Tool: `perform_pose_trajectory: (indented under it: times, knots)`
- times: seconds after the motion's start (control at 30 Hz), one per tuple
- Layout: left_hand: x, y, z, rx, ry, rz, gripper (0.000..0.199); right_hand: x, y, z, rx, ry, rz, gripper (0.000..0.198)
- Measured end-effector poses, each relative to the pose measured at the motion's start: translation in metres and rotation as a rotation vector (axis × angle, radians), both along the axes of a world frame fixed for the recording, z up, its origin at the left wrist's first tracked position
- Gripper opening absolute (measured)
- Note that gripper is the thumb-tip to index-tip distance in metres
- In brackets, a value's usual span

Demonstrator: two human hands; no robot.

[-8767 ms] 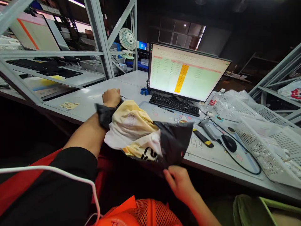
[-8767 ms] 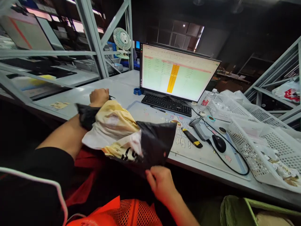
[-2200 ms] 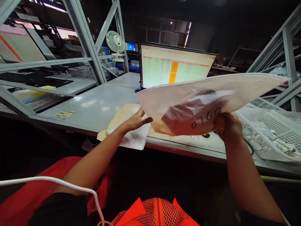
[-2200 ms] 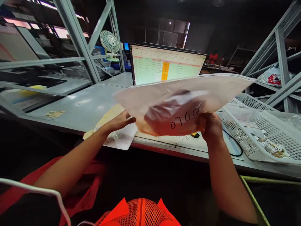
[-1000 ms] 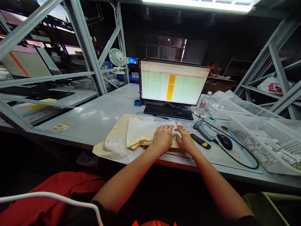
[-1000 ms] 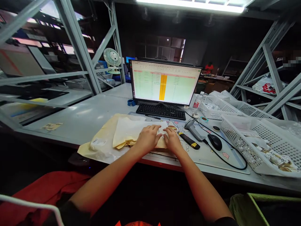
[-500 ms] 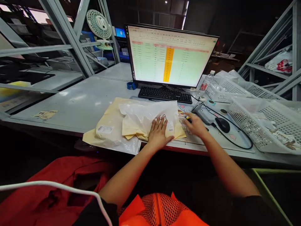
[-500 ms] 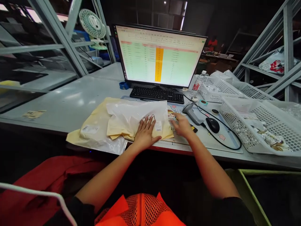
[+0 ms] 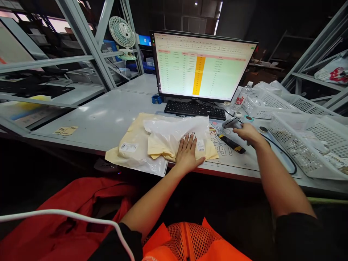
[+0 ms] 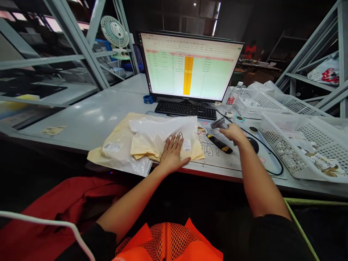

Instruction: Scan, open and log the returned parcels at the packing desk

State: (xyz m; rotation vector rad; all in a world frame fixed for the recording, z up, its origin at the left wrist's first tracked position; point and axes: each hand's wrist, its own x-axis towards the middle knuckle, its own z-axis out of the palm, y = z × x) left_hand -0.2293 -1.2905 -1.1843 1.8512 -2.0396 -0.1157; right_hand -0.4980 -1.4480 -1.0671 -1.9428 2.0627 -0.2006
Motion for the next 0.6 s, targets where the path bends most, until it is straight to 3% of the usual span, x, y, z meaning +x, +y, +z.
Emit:
perform_pose_trajectory:
  times: [0.13, 0.27, 0.37, 0.43, 0.53, 0.6]
  knots:
    - [0.0, 0.0, 0.0, -0.013, 0.022, -0.001, 0.103, -0.011, 0.045, 0.049, 0.388, -0.29, 0.329, 0.049]
    - [0.001, -0.002, -0.005, -0.062, 0.04, -0.001, 0.103, 0.006, 0.081, 0.07, 0.474, -0.265, 0.439, 0.045]
    - [-0.002, -0.002, -0.005, -0.072, 0.034, -0.001, 0.102, 0.018, 0.082, 0.066, 0.397, -0.202, 0.463, 0.044]
    - [-0.005, 0.005, 0.002, -0.097, 0.027, -0.007, 0.099, 0.019, 0.07, 0.054, 0.272, -0.136, 0.424, 0.046]
    - [0.002, 0.03, 0.025, -0.252, 0.029, -0.092, 0.081, 0.01, 0.04, 0.021, -0.013, 0.042, 0.305, 0.044]
    - [0.024, 0.056, 0.043, -0.366, 0.025, -0.159, 0.069, 0.001, 0.021, -0.006, -0.151, 0.146, 0.206, 0.043]
